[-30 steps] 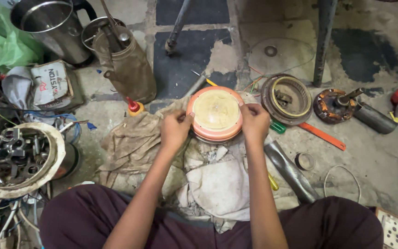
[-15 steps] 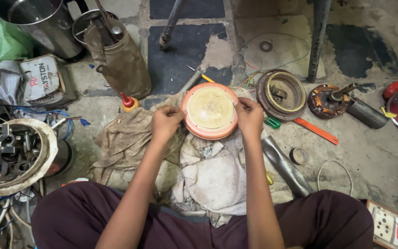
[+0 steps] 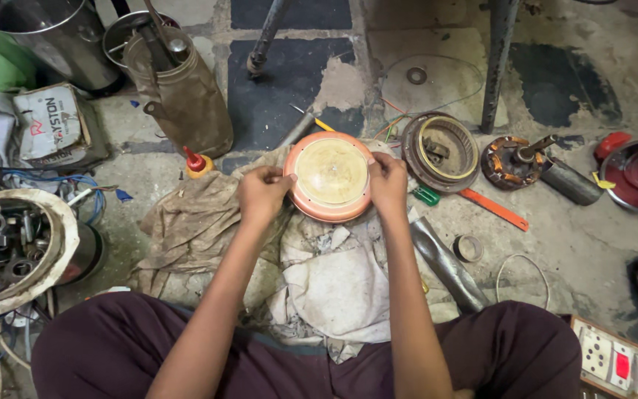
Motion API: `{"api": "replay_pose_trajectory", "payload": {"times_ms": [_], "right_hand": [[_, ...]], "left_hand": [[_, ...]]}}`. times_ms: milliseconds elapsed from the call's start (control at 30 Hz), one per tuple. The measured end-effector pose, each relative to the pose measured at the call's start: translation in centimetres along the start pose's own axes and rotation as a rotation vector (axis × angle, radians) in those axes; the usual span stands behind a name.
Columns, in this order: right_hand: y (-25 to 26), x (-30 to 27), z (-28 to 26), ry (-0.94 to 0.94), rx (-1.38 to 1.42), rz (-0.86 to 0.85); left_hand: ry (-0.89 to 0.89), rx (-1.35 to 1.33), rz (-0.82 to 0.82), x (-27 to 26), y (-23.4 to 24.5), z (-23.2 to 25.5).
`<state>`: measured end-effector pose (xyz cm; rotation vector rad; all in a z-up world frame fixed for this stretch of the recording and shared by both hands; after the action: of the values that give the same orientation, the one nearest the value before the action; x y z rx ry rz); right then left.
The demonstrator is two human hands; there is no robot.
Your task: The person handles the internal copper winding of a fan motor and then fits the circular metal housing covers back together by hand.
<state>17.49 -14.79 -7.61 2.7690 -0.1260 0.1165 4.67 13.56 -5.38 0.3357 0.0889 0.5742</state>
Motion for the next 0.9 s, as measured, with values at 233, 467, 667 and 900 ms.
{"api": "replay_pose_trajectory", "payload": {"times_ms": [233,467,667,900], "right_hand": [[0.2,-1.1,-1.7,-0.043,-0.038,0.032],[1.1,-2.0,-3.3,0.107,-0.085,0.098],[0.7,-2.6,-2.3,-0.037,0.054,0.122],[0.8,-2.8,-2.3,0.063,-0.06,0.262]], "left_hand": [[-0.098,-0.283,0.003,-0.4,-0.9,-0.6],[-0.011,-0.336,0.002,-0.8,-1.2,-0.8],[-0.133,-0.103,0.023,-0.7,-0.7,0.1],[0.002,-0.229,-0.038,-1.4,-1.4,-0.6]]}}
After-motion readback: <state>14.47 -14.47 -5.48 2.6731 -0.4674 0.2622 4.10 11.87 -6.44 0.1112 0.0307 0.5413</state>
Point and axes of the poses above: each hand's wrist, its own x-axis towards the middle knuckle, its own y-axis out of the back of the hand, z = x × y, the point moved 8 cm from there along x, towards the middle knuckle, and after that the axes turned 9 degrees about -y, right-handed, at the moved point
